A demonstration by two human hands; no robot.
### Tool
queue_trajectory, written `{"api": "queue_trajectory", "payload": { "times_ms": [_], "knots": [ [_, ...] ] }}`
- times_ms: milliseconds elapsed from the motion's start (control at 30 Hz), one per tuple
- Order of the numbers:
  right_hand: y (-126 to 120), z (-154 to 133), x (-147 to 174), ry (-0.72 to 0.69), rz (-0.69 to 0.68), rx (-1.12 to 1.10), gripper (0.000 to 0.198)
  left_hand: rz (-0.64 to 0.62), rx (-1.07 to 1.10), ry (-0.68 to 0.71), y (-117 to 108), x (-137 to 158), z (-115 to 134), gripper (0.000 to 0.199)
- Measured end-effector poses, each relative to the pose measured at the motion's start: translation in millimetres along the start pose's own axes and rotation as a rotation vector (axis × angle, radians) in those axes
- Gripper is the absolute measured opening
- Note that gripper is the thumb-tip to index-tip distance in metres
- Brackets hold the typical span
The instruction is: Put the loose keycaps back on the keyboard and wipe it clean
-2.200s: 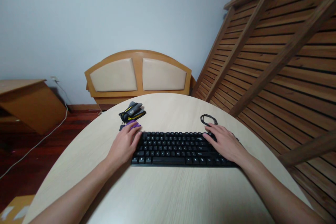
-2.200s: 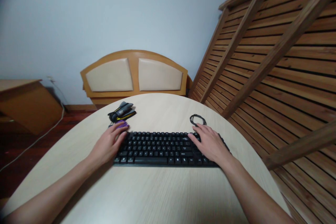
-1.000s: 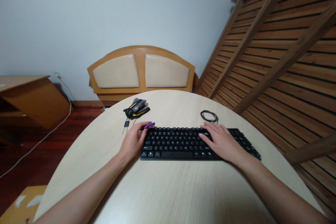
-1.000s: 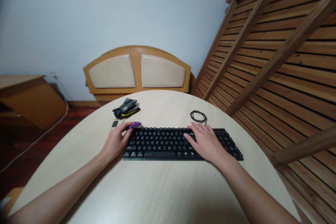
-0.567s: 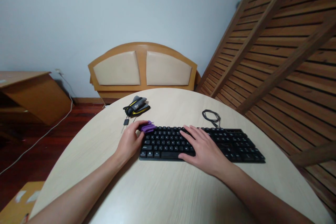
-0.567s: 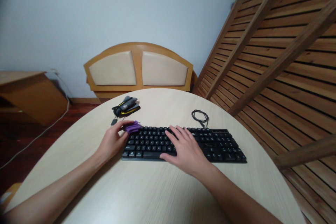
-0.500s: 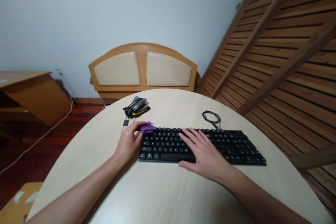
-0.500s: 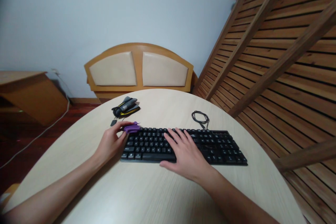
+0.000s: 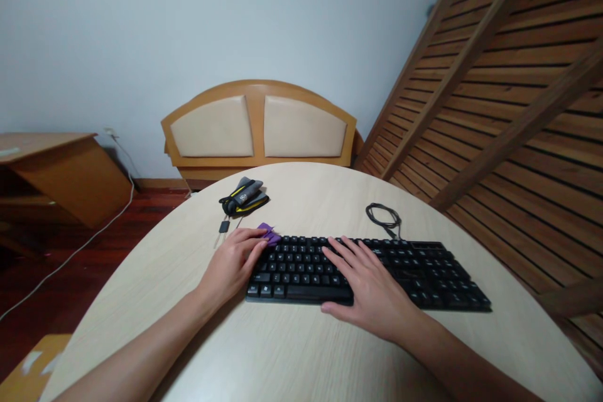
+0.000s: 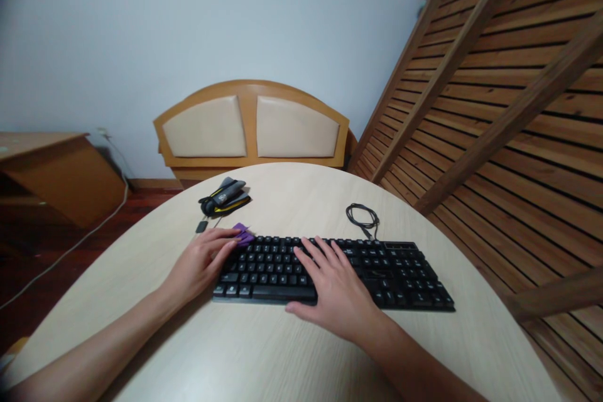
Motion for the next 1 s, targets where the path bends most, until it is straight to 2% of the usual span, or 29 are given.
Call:
{"api": "queue_trajectory", "payload": {
  "times_ms": [100,233,567,800,1000],
  "knots": [
    [0,0,0,0.002,0.012,-0.007,0.088,-0.017,-0.057,0.047,-1,3,3,0.028],
    [0,0,-1,0.008,0.009,0.0,0.087,-0.031,-0.12,0.12,-1,6,5,0.036],
    [0,1,-1,0.017,0.029,-0.004,0.088,-0.137,-0.29,0.147,-8,12,10,0.031],
    [0,1,-1,-0.003,0.032,-0.008,0.086,0.164,-0.202,0.125,-12,4,2,0.028],
    [-2,1,-1,-0.013,0.026,-0.022,0.085,-0.013,-0.187,0.1,1,-2,-6,0.033]
  ]
}}
Point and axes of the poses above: each hand's wrist, its own x-axis away from the middle knuckle, its own y-axis out of the palm, z = x × y, the point moved 3 cm from there along -x, towards the middle knuckle, and after that the axes turned 11 degrees about -x, right-handed, at the moved point
